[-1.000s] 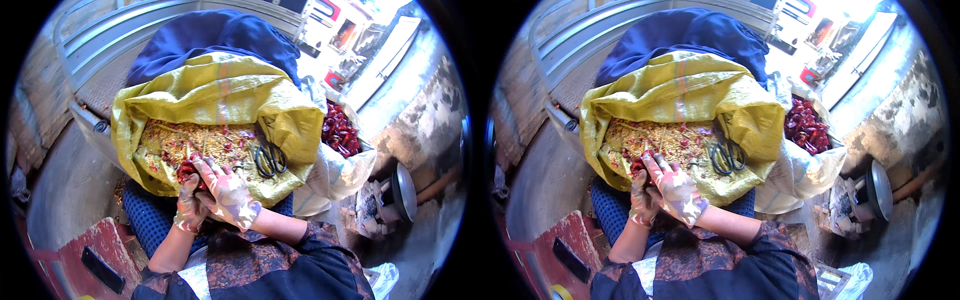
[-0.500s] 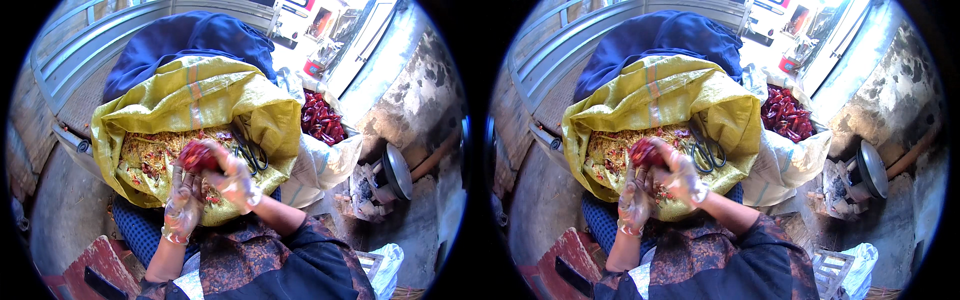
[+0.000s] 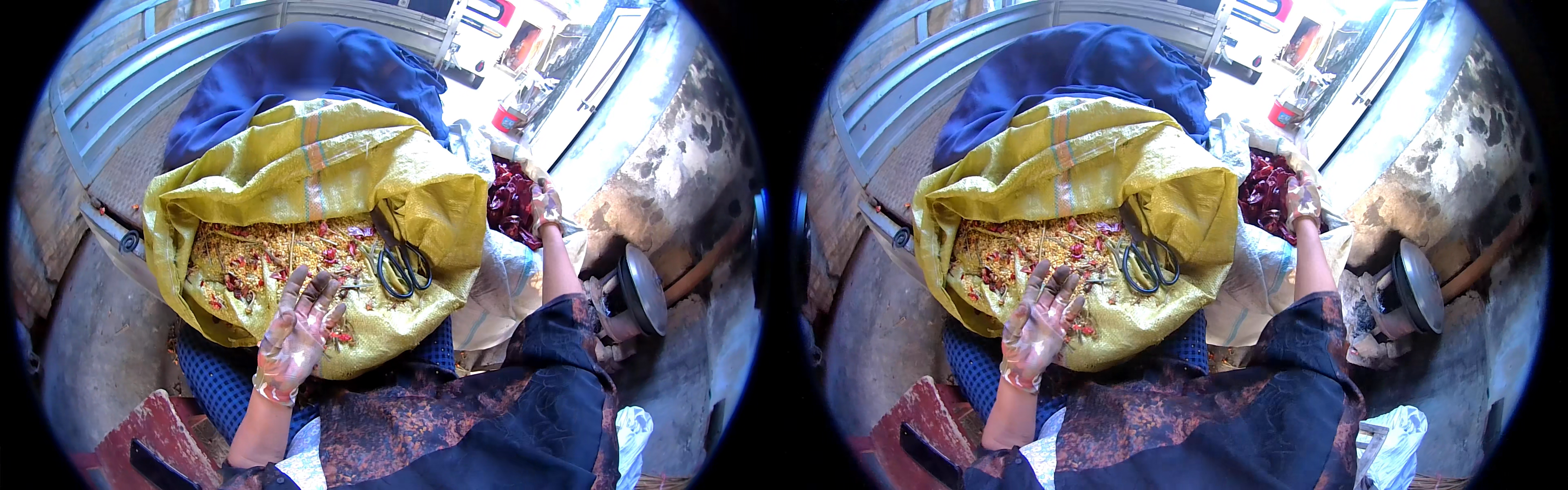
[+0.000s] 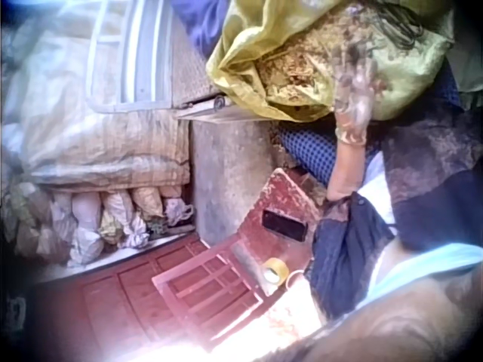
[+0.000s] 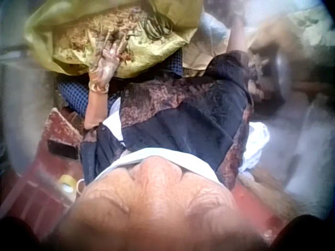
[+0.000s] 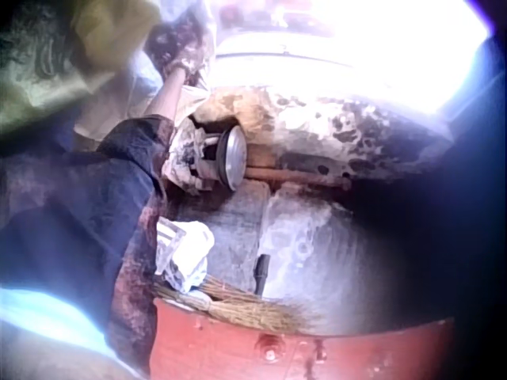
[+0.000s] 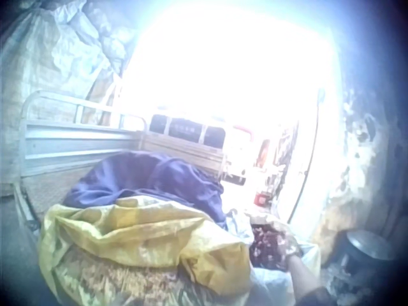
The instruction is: The person cuts the ends off dried red chili peppers with scissors and removes the seeds from the pods by hand while they are in a large yellow bag.
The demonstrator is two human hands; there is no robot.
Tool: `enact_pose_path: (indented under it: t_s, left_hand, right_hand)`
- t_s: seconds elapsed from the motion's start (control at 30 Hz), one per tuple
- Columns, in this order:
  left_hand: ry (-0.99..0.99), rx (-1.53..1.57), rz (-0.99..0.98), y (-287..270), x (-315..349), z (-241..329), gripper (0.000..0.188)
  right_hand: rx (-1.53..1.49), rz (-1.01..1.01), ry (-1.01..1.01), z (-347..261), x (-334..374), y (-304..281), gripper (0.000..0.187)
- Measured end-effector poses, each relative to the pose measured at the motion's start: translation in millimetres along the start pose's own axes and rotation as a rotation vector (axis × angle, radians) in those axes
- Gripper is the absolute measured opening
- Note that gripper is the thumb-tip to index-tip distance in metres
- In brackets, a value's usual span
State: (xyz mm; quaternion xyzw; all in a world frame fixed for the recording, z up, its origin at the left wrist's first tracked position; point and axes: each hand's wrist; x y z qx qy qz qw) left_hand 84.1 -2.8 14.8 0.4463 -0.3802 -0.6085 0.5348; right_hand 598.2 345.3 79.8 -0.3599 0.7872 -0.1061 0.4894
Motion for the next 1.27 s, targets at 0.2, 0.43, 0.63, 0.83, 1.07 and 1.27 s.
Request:
enact_pose_path:
  t_s: [0.2, 0.43, 0.63, 0.83, 1.07, 1.27]
  left_hand:
    - [0.01, 0.002, 0.082, -1, 13, 15, 0.071]
    - [0.016, -0.026, 0.005, -11, 18, 19, 0.072]
    - [-0.017, 0.052, 0.055, -14, 25, 28, 0.067]
    - [0.018, 0.031, 0.061, -15, 18, 38, 0.063]
    - [-0.045, 0.067, 0.203, -26, 17, 51, 0.055]
    - [-0.06, -0.013, 0.262, -26, -9, 52, 0.051]
  right_hand:
    - [-0.546, -0.194, -0.423, -204, 103, 52, 0.017]
    - [-0.013, -0.786, -0.727, -380, 202, 54, 0.041]
    - [0.176, -0.453, -1.119, -373, 194, 141, 0.019]
    - [0.174, -0.731, -1.012, -399, 180, 99, 0.056]
    - [0.087, -0.449, -0.895, -397, 192, 123, 0.02]
    - [-0.365, -0.517, -0.807, -418, 193, 62, 0.034]
Point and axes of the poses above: each hand's wrist, its own x-axis away from the middle knuckle, its own y-axis out of the palm, z = x × y, and after that the axes turned 8 degrees about z, right-handed
